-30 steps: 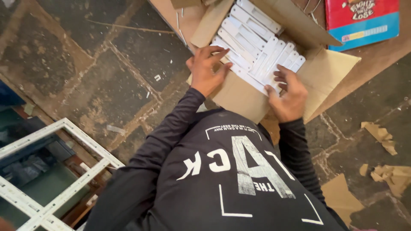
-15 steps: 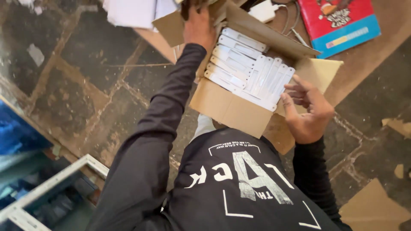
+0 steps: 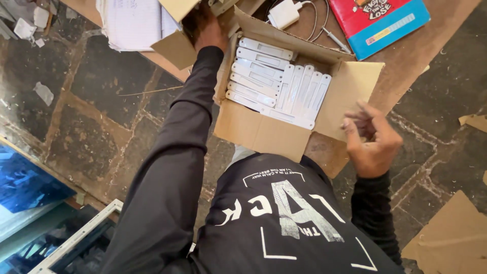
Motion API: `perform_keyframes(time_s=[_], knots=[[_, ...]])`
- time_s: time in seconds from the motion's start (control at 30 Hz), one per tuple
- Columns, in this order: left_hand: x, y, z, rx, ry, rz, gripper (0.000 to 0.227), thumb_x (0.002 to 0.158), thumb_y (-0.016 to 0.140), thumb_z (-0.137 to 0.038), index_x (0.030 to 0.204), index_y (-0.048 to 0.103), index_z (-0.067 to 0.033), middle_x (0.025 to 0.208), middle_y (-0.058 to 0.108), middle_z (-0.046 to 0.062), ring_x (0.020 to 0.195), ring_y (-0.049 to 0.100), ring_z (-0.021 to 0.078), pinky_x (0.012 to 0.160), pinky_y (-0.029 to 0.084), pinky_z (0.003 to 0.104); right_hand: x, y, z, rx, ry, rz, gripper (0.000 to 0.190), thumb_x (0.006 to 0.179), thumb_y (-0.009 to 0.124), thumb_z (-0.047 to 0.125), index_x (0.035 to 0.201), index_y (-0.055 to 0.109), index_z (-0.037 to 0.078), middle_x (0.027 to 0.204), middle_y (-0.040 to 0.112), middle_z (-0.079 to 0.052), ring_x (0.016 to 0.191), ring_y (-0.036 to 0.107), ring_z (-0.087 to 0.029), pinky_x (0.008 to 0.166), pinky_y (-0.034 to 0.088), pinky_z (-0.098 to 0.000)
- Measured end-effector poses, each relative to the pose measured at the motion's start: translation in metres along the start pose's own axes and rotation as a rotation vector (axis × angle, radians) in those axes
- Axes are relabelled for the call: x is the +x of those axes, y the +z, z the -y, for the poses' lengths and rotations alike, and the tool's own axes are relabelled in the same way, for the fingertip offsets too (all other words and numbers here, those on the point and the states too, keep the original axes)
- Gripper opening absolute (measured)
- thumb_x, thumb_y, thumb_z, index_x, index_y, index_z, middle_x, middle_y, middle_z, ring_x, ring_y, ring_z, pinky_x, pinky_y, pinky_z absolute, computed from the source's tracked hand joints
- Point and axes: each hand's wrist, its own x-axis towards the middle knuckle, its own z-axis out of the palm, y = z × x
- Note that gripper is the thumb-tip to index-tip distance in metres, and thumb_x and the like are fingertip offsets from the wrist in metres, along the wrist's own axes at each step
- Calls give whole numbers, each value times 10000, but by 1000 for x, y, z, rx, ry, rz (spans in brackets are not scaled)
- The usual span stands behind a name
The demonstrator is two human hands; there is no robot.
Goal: The person repeatedly picks up white plastic parts from a cardboard box, inspects them, and places them back into the box in a more organized arrangement. The person handles the parts one at a time and occasionally shifts the box contents to create space.
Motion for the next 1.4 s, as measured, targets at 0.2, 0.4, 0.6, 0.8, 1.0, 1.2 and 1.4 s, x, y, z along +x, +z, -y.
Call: perform_keyframes(time_s=[0.2,0.4,0.6,0.8,1.0,1.2,1.4], knots=[[-11,-26,-14,-29,-142,192,620,1000,632,-306,1519,360,-103,1192,665,270,1061,639,496,868,524,596,16,-12,3,36,-100,-10,313,1064,708,-60,1365,630,-90,1098,753,-187,950,756,-166,834,601,-252],[-20,-27,-11,65,-76,118,419,962,651,-332,1322,598,-125,1071,713,230,991,679,442,832,543,576,6,-4,8,49,-87,4,330,1048,702,-56,1370,637,-80,1086,756,-194,942,757,-171,824,601,-266],[-3,-16,-14,-17,-86,63,417,874,711,-334,1179,618,-64,1083,689,259,949,669,455,786,539,568,-11,6,11,72,-67,17,344,1027,686,-54,1366,640,-84,1079,755,-193,946,753,-175,829,602,-276],[-11,-51,-36,-38,-115,48,257,857,727,-303,976,684,-80,1047,709,229,930,682,436,802,553,532,-16,0,8,85,-48,-28,331,1046,693,-47,1369,637,-90,1094,753,-184,951,754,-176,835,603,-270],[-63,-141,-61,-251,-93,-133,159,849,771,-176,918,707,-47,856,757,174,743,746,355,654,586,462,-8,-7,9,73,-73,-38,288,1074,703,-56,1350,636,-100,1080,754,-181,922,752,-169,813,600,-259],[-124,-225,-63,-752,-411,-60,79,953,700,-47,955,680,30,808,783,96,612,748,120,443,592,273,5,5,23,117,-132,57,257,1078,700,-60,1328,645,-83,1045,756,-175,906,761,-166,818,613,-256],[-169,-256,-52,-824,-376,22,68,973,697,-27,992,695,39,832,767,74,684,739,105,565,600,278,14,22,38,45,-247,132,253,1041,704,-79,1292,672,-72,1032,770,-179,925,774,-176,816,608,-259]])
